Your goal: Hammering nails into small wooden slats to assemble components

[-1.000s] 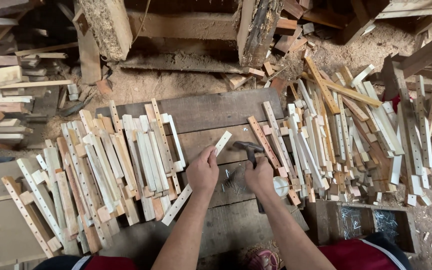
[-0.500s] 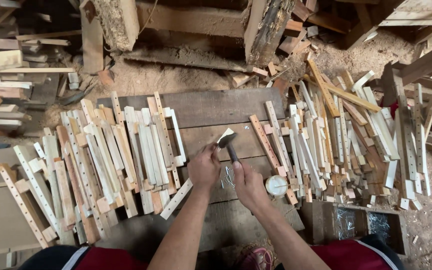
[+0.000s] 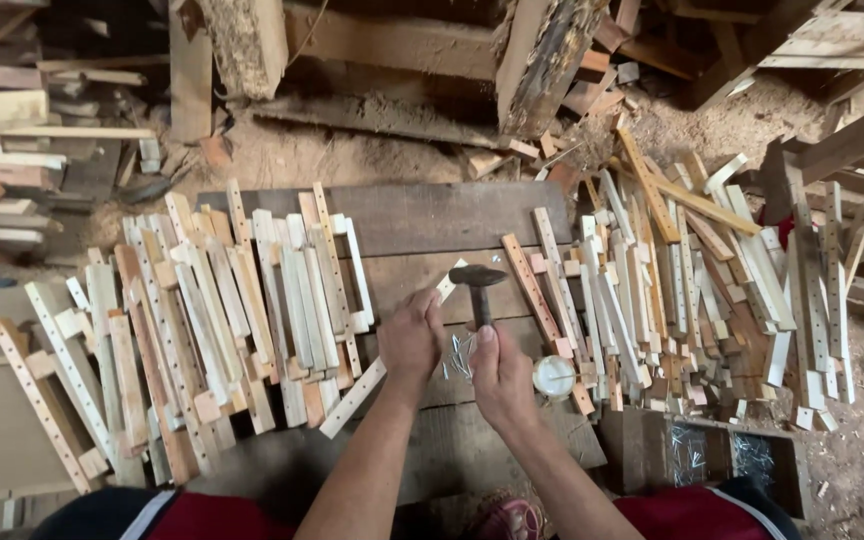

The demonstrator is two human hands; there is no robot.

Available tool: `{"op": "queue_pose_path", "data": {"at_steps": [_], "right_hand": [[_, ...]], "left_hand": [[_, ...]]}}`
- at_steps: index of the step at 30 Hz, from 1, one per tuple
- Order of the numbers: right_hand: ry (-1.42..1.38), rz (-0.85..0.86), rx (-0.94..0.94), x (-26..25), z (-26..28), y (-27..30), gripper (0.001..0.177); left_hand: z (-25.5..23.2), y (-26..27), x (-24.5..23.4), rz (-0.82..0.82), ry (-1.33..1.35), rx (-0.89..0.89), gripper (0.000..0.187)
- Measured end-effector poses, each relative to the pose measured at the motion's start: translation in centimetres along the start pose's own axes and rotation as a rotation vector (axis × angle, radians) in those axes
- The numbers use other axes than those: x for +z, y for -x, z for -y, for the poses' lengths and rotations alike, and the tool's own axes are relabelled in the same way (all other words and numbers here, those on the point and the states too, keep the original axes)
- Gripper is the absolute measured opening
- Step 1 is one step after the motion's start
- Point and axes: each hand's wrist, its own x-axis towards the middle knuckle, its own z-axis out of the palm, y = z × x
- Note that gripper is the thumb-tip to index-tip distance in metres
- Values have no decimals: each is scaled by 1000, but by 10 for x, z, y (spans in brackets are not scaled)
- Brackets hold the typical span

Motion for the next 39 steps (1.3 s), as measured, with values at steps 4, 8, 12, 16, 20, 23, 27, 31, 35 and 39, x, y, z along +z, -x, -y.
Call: {"op": "queue_pose_path", "data": {"at_steps": [4, 8, 12, 16, 20, 23, 27, 31, 35, 39], "right_hand": [[61, 32, -56, 25, -58, -22, 49], [70, 91, 11, 16, -36, -19, 42], [-131, -111, -246, 14, -34, -7, 41], [177, 91, -65, 27, -50, -31, 52], [158, 63, -53, 16, -35, -20, 47], [96, -17, -174, 28, -65, -18, 40], [256, 91, -70, 44, -80, -33, 56], [159, 68, -14, 31, -52, -20, 44], [204, 31, -106, 49, -90, -31, 46], [229, 31, -62, 44, -76, -28, 48]], "left_hand": [[-11, 9, -17, 58, 69, -118, 38], [4, 6, 5, -48, 42, -9, 38], [-9, 12, -13, -6, 58, -23, 34], [8, -1, 9, -22, -35, 3, 31], [-5, 6, -6, 9, 30, -15, 33], [-4, 7, -6, 34, 12, -44, 33], [4, 4, 2, 11, 1, -43, 33], [-3, 5, -8, 58, -19, -65, 32], [-9, 10, -19, 73, 31, -51, 31], [0, 7, -5, 51, 5, -37, 29]]}}
